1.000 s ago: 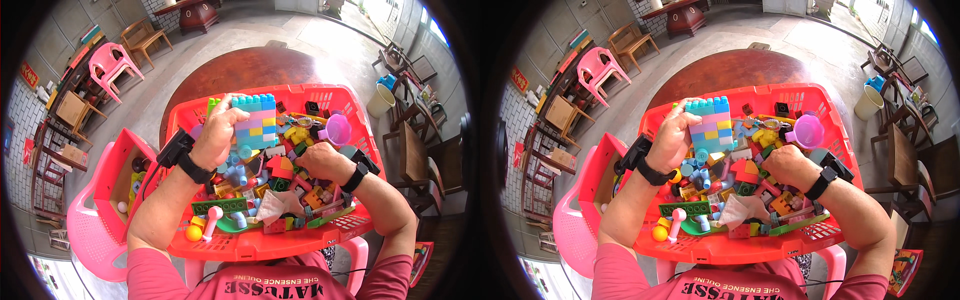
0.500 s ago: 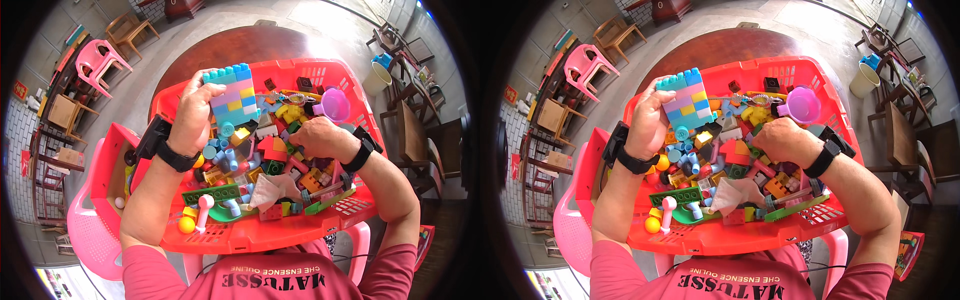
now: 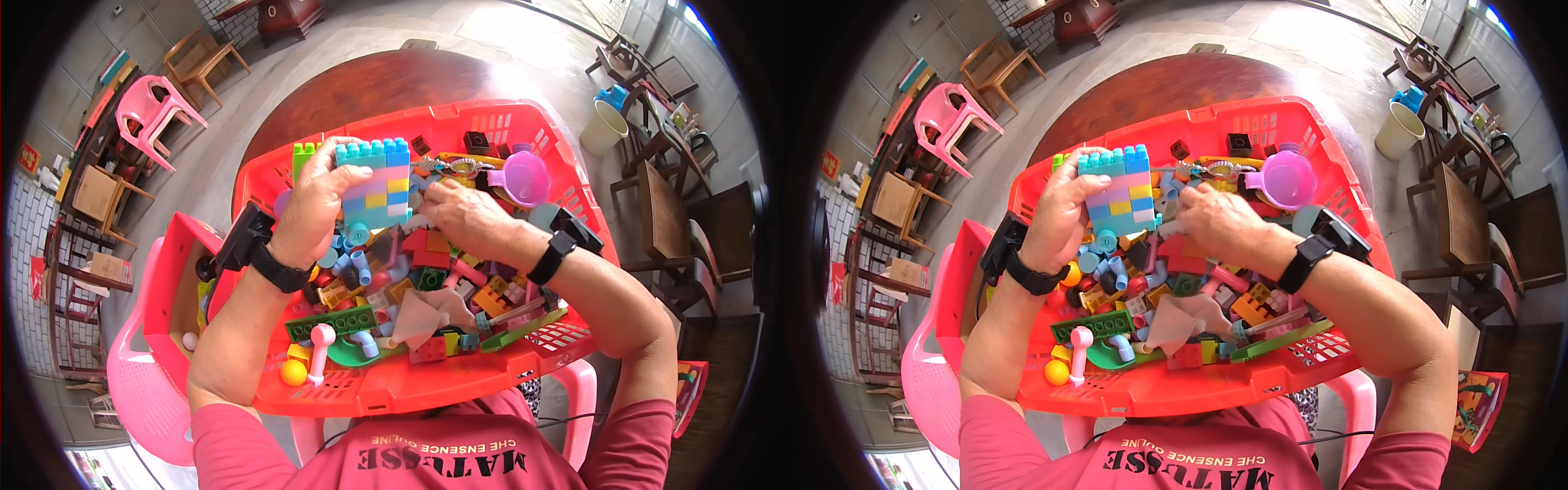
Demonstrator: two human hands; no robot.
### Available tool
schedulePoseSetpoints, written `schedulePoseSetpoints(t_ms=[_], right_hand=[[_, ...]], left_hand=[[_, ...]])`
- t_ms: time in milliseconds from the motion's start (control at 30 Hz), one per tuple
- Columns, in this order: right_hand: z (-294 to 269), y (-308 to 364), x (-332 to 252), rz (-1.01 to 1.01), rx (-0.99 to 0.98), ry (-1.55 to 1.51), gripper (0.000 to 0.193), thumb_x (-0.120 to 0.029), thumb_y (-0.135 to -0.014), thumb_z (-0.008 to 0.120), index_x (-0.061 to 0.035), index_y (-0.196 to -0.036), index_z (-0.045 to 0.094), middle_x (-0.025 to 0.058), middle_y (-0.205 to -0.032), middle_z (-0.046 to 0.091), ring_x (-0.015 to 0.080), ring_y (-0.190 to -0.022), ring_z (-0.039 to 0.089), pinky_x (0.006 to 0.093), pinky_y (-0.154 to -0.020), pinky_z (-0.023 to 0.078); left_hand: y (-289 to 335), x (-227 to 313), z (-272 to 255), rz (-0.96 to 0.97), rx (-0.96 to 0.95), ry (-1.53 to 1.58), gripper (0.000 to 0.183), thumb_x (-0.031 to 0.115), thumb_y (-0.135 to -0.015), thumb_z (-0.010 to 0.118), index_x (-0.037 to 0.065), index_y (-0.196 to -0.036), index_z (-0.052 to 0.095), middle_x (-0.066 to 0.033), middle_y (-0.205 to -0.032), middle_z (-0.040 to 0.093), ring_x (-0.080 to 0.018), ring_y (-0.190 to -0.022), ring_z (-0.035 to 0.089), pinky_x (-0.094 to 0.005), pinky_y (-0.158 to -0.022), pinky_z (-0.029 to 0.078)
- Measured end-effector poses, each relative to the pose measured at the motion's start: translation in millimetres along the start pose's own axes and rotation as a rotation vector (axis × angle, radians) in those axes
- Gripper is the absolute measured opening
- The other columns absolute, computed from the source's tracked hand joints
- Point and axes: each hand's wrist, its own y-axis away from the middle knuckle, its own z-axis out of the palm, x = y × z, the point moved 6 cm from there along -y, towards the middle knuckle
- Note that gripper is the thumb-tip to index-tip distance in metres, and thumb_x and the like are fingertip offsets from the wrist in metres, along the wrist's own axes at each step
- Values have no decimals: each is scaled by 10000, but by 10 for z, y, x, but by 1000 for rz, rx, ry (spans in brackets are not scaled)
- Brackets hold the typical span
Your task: The person assembles various plastic building blocks and toys by hand from a basket on a table.
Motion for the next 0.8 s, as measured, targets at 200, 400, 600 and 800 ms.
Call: schedulePoseSetpoints(t_ms=[200, 400, 600, 800], right_hand=[[-90, -3, -11, -45, 168, -222, 91, -52, -778, 620, -26, -848, 570, 135, -913, 560, 327, -904, 591, 406, -725, 516], [-704, 17, 85, -14, 318, -427, 168, -65, -823, 666, -2, -874, 520, 157, -798, 611, 316, -701, 631, 386, -620, 501], [-951, 77, 82, 160, 293, -573, 470, 73, -783, 606, -32, -1232, 512, 73, -903, 629, 134, -682, 625, 279, -603, 495], [-884, 74, 50, 181, 90, -1025, 464, 15, -815, 623, -30, -1261, 504, 71, -924, 638, 101, -765, 608, 277, -689, 510]], left_hand=[[0, -31, -3, 1, -16, -1, 203, 67, -886, 593, 58, -1081, 536, -15, -995, 585, -109, -941, 571, -277, -877, 476], [42, 26, 92, 28, -39, 77, 206, 86, -907, 604, 62, -1097, 528, -21, -1010, 587, -106, -946, 579, -272, -862, 498], [164, -49, 330, -156, -314, 53, 240, 115, -926, 608, 70, -1145, 520, -15, -1050, 575, -91, -968, 575, -272, -865, 503], [169, -7, 334, -114, -336, -67, 241, 142, -936, 625, 73, -1139, 514, -5, -1026, 570, -74, -950, 566, -254, -849, 496]])
